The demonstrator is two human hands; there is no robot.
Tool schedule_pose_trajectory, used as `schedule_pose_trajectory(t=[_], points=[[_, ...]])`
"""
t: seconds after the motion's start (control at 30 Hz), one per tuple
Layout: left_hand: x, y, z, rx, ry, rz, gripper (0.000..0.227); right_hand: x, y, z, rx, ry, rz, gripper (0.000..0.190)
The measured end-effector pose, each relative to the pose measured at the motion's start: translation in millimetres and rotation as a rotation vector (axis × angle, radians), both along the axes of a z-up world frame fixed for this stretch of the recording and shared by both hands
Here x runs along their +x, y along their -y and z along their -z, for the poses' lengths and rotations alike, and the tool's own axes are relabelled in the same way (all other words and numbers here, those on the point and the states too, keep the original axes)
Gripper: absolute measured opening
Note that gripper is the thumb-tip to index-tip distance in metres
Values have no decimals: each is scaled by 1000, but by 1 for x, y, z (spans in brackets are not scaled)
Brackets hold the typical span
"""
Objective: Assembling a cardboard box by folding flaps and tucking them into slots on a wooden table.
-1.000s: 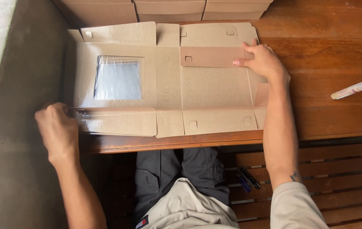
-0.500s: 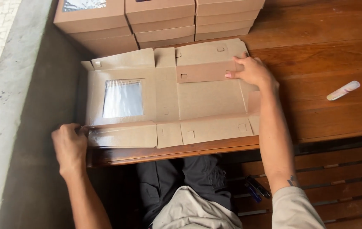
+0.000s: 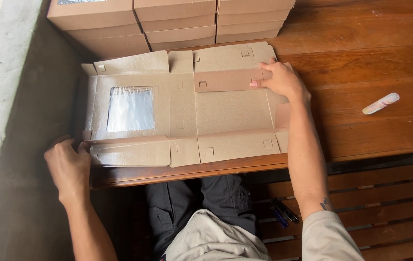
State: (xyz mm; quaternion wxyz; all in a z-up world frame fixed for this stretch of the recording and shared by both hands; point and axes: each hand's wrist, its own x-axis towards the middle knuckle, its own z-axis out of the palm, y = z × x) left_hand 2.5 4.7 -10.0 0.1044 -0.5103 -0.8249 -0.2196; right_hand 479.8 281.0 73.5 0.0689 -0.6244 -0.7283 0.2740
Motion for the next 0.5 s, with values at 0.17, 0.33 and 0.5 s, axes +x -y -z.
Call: schedule_pose_trajectory(t=[0.17, 0.33, 0.5], points=[[2, 1, -4, 7, -4, -38, 31, 2, -2, -4, 132, 13, -55, 73], [15, 10, -25, 46, 25, -75, 26, 24, 7, -19, 715, -147, -162, 43], [31, 21, -45, 193, 238, 21, 15, 13, 111, -60, 1165, -281, -314, 27]])
